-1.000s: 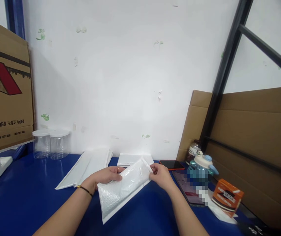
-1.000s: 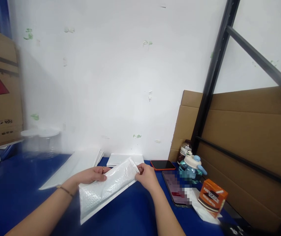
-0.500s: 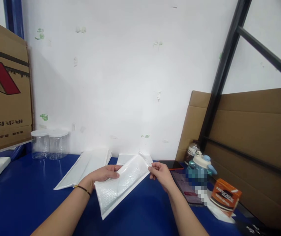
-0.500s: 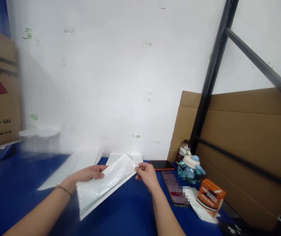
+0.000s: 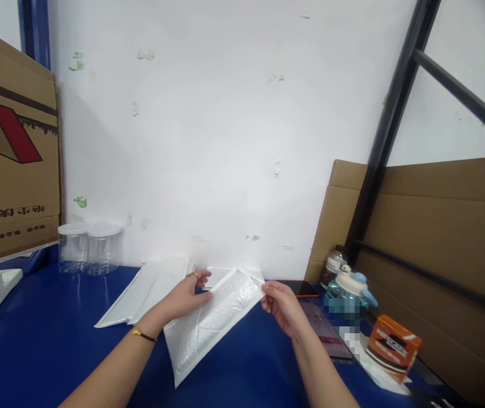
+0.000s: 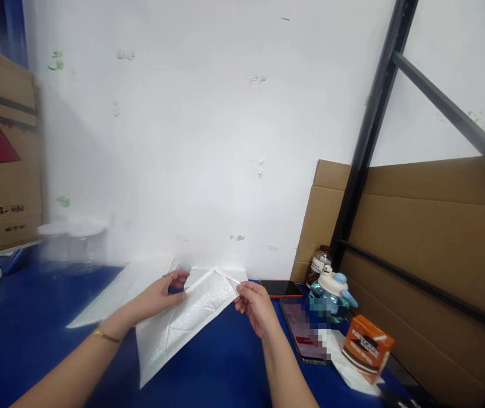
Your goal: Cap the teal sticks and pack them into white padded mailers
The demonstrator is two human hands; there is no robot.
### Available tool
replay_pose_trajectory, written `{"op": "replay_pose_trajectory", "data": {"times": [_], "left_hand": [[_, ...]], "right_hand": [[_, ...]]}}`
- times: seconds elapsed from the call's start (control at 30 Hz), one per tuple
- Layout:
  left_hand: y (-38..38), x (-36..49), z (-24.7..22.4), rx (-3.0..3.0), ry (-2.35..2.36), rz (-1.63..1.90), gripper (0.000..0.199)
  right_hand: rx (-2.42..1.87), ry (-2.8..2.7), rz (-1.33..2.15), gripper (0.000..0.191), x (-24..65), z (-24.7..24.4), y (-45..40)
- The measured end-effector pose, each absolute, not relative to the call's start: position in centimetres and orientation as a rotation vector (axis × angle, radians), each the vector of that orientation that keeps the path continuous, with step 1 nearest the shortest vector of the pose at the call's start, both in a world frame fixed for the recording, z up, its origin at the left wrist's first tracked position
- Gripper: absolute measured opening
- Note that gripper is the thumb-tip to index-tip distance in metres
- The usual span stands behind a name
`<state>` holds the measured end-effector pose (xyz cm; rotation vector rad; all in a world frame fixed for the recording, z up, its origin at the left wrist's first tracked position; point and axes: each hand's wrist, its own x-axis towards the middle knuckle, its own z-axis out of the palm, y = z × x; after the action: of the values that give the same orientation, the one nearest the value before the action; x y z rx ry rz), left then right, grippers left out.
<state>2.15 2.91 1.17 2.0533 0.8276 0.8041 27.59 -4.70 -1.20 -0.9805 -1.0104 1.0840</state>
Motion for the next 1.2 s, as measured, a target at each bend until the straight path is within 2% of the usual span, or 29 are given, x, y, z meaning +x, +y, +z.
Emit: {"op": "replay_pose_trajectory", "data": {"times": [0.07, 0.1, 0.3, 0.5, 0.7, 0.83, 1.03, 1.07, 1.1, 1.2], "left_hand": [[1.5, 3.4, 2.2, 2.324, 0.829, 1.057, 0.033], [0.9, 4.2, 2.7, 2.424, 0.761, 1.051, 0.027], [-0.2, 7.8, 4.3, 2.714, 0.537, 0.708, 0.031], [0.8, 8.9, 4.1, 2.872, 0.509, 0.676, 0.01], [-0.2, 8.6, 4.0, 3.059, 0.471, 0.639, 0.01], [-0.5, 8.6, 3.4, 3.006, 0.476, 0.675, 0.01], [-0.8, 8.1, 2.9, 2.876, 0.576, 0.733, 0.014], [-1.0, 7.9, 2.8, 2.826, 0.644, 0.785, 0.018], [-1.1, 7.6, 2.4, 2.771, 0.728, 0.831, 0.032], [-1.7, 6.9, 0.6, 2.612, 1.0, 0.818, 0.105]], "right_hand": [[-1.014, -1.076, 1.042, 0.023, 27.0, -0.8, -5.0], [-1.021, -1.111, 1.028, 0.024, 26.7, -0.7, -5.1], [-1.015, -1.222, 0.999, 0.024, 26.2, -0.1, -5.6], [-1.231, -1.167, 0.913, 0.021, 26.4, -0.9, -5.0], [-1.372, -1.146, 0.883, 0.015, 26.0, -1.5, -4.6], [-1.346, -1.196, 0.934, 0.022, 25.8, -1.3, -4.8], [-1.406, -1.173, 0.898, 0.017, 26.0, -1.8, -4.5], [-1.368, -1.141, 0.909, 0.014, 25.9, -1.8, -4.5], [-1.307, -1.105, 0.928, 0.012, 25.9, -1.7, -4.6], [-1.106, -1.014, 1.0, 0.011, 25.6, -1.2, -5.0]]}}
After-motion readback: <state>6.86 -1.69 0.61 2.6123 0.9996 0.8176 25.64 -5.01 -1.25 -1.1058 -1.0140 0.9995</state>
